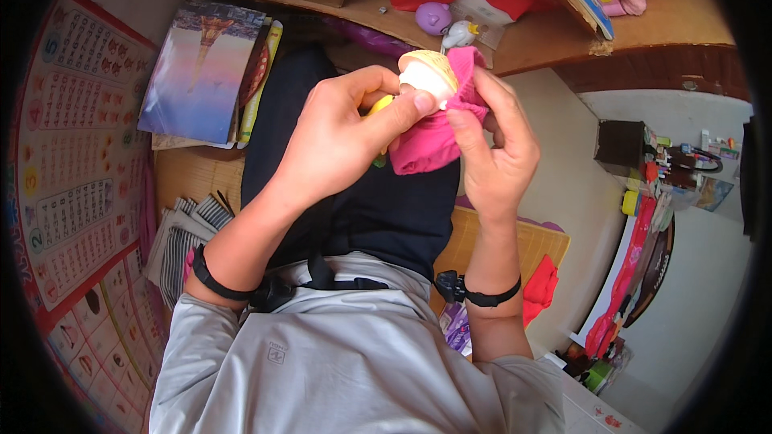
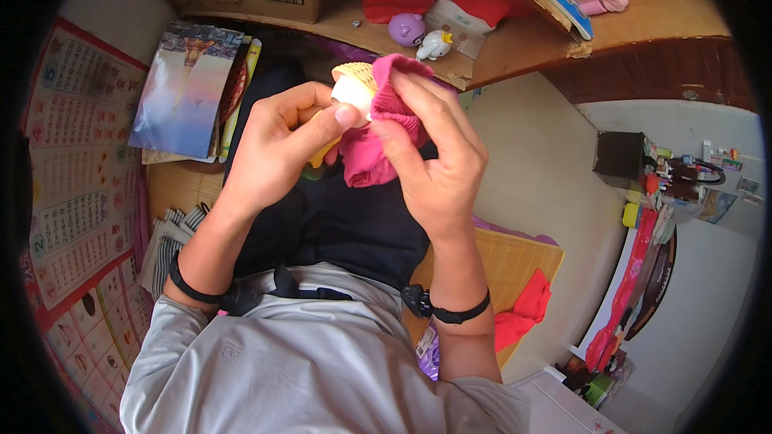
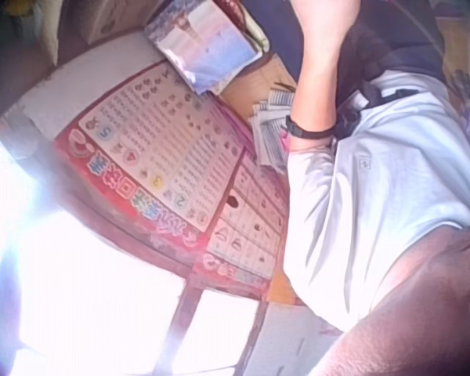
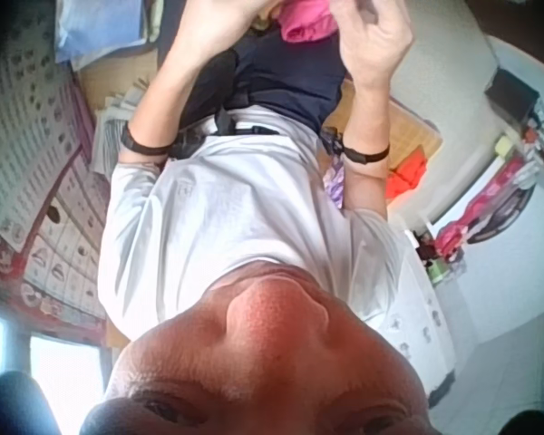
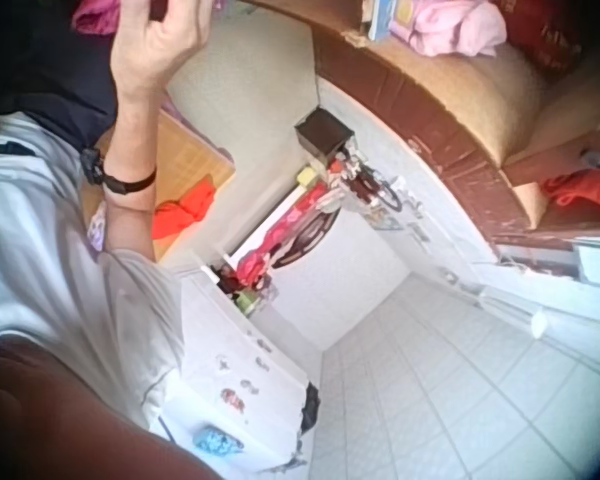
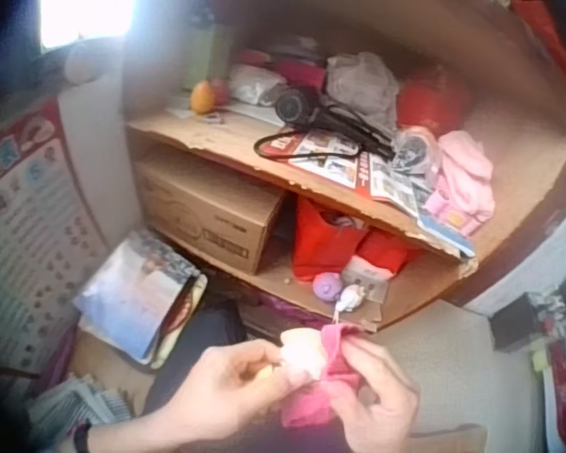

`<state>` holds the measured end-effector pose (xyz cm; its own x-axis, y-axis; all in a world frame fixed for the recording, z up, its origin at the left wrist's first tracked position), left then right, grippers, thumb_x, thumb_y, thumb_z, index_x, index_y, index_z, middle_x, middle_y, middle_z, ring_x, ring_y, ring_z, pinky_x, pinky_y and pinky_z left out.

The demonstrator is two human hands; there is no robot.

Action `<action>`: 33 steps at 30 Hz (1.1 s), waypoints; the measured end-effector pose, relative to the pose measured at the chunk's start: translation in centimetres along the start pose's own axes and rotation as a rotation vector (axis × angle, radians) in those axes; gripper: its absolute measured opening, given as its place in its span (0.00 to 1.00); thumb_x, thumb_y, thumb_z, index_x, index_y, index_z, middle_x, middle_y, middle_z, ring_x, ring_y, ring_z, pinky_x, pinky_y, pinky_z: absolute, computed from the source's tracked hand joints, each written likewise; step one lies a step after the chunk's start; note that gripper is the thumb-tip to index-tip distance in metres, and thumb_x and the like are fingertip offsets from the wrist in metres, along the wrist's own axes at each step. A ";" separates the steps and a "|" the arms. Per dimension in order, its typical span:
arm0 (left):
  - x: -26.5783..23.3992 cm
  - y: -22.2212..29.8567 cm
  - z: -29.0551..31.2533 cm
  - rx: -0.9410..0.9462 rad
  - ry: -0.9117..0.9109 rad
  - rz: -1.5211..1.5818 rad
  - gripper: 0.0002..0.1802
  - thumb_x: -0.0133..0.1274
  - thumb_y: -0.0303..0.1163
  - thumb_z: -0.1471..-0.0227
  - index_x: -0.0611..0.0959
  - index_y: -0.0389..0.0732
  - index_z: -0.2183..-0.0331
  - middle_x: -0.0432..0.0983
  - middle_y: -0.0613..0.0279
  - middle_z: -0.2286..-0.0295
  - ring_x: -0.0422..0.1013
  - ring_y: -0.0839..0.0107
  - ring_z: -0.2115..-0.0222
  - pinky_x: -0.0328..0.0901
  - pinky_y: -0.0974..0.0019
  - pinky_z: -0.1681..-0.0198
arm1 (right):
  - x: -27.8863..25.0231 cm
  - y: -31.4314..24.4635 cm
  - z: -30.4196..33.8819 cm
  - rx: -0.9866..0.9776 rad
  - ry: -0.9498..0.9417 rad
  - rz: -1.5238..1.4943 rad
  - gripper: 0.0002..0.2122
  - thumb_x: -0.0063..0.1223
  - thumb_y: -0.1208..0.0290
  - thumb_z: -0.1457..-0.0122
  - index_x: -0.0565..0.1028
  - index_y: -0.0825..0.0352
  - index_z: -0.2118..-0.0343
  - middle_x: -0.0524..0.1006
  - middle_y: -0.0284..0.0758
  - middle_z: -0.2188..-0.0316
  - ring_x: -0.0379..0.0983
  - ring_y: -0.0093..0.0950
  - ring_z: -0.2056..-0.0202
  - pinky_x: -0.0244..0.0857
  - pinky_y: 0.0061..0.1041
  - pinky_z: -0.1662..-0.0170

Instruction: Clean various small decorative and household objects with a pink cloth.

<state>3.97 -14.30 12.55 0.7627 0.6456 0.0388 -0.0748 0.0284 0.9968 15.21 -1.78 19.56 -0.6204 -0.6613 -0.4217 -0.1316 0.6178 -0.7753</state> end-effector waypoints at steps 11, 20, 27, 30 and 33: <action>3.2 -0.4 1.1 -0.192 -0.369 0.628 0.29 0.48 0.55 0.31 0.81 0.34 0.60 0.78 0.58 0.75 0.75 0.71 0.74 0.74 0.67 0.68 | -0.3 0.0 0.0 -0.018 0.083 -0.016 0.17 0.63 0.81 0.42 0.80 0.74 0.48 0.84 0.44 0.53 0.82 0.34 0.54 0.73 0.29 0.48; 1.2 1.5 0.8 0.048 -0.174 0.197 0.31 0.67 0.33 0.42 0.74 0.35 0.41 0.80 0.62 0.58 0.75 0.78 0.61 0.71 0.70 0.59 | 0.8 -4.3 -1.2 -0.291 -0.081 0.247 0.17 0.68 0.82 0.48 0.83 0.72 0.53 0.84 0.41 0.60 0.82 0.35 0.61 0.76 0.30 0.56; 1.2 2.4 1.0 0.066 -0.149 0.392 0.30 0.57 0.46 0.34 0.75 0.33 0.41 0.80 0.64 0.57 0.75 0.80 0.60 0.70 0.74 0.57 | 0.5 -2.6 -0.5 -0.120 0.031 -0.064 0.16 0.65 0.82 0.43 0.81 0.74 0.50 0.82 0.43 0.54 0.80 0.34 0.55 0.73 0.29 0.50; 1.2 2.1 1.4 0.065 -0.140 0.557 0.21 0.52 0.41 0.31 0.80 0.34 0.47 0.81 0.64 0.59 0.75 0.80 0.61 0.70 0.72 0.57 | 0.8 -2.7 0.0 -0.113 0.068 -0.068 0.17 0.65 0.83 0.43 0.81 0.74 0.49 0.79 0.43 0.52 0.77 0.34 0.53 0.71 0.28 0.49; 1.4 1.8 1.6 0.037 -0.170 0.694 0.23 0.47 0.43 0.29 0.78 0.33 0.46 0.80 0.62 0.59 0.75 0.79 0.61 0.71 0.72 0.58 | 1.0 -2.9 0.0 -0.109 0.058 -0.079 0.18 0.65 0.83 0.44 0.81 0.73 0.49 0.78 0.41 0.53 0.77 0.33 0.53 0.71 0.28 0.49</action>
<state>5.98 -14.59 14.50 0.6369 0.3776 0.6722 -0.5596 -0.3734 0.7399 14.97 -4.22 21.45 -0.6478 -0.6862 -0.3309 -0.2631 0.6091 -0.7482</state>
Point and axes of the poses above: each hand's wrist, its own z-axis away from the middle knuckle, its own x-axis out of the palm, y = z × x, the point moved 9 cm from there along -z, towards the middle knuckle
